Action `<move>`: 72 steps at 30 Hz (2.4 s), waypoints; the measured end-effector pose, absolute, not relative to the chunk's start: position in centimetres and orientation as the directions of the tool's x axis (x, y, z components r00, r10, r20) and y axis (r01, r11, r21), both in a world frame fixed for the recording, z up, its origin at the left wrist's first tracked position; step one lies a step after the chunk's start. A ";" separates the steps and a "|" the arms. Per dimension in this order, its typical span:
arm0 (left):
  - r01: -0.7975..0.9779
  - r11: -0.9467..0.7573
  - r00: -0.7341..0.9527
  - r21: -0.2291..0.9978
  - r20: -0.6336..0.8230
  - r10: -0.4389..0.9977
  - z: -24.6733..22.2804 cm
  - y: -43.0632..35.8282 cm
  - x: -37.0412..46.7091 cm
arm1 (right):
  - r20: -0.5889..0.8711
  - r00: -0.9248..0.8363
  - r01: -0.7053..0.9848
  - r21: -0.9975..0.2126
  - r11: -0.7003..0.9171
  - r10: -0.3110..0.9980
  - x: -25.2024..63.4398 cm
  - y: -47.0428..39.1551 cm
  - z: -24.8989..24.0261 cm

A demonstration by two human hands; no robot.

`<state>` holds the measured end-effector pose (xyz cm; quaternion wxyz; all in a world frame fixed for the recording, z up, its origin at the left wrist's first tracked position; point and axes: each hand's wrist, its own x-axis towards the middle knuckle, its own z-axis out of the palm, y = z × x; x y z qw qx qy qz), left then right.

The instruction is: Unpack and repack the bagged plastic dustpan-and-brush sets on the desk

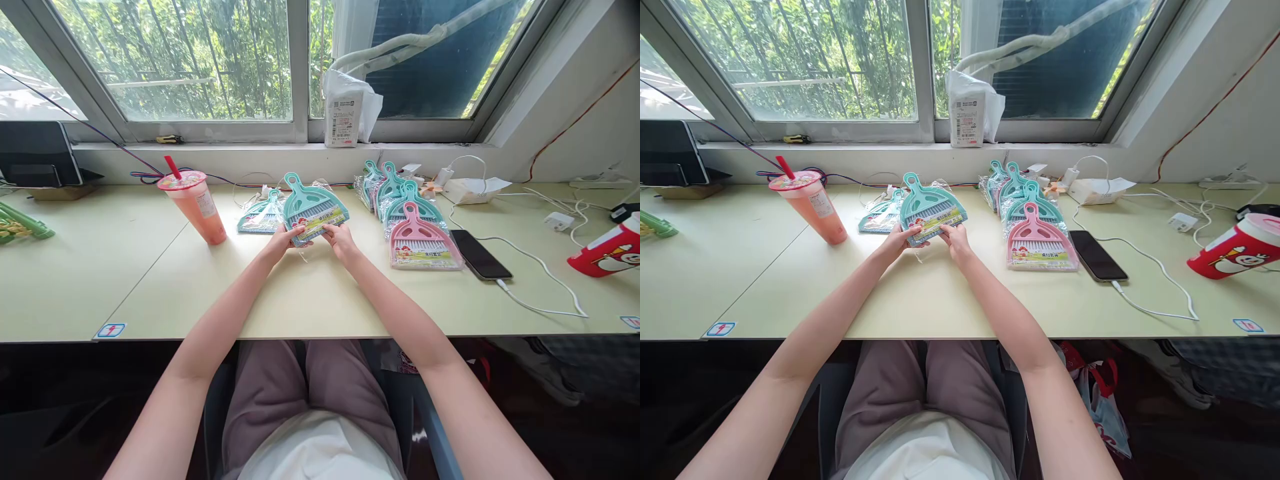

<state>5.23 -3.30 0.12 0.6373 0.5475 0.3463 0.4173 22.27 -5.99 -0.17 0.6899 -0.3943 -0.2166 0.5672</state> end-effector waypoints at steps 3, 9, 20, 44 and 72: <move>-0.144 0.048 0.426 0.988 0.018 0.904 0.1 -3.2 5.2 | -0.137 0.260 -0.602 -0.797 0.050 0.956 22.3 -6.1 0.0; -0.157 0.028 0.435 0.987 0.044 0.900 0.2 -3.3 5.3 | -0.154 0.242 -0.590 -0.807 0.019 0.958 22.7 -6.0 0.3; -0.136 0.004 0.444 0.991 0.057 0.894 0.5 -4.1 5.6 | -0.076 0.175 -0.504 -0.863 0.023 0.982 23.8 -5.3 -0.7; -0.094 -0.002 0.383 0.996 0.038 0.923 0.6 -4.5 6.2 | -0.092 0.192 -0.425 -0.905 -0.002 0.977 24.1 -4.7 -1.3; -0.207 0.077 0.216 0.975 -0.031 0.976 1.4 -1.8 3.8 | 0.055 0.314 -0.170 -0.979 0.113 0.948 25.5 -4.8 0.3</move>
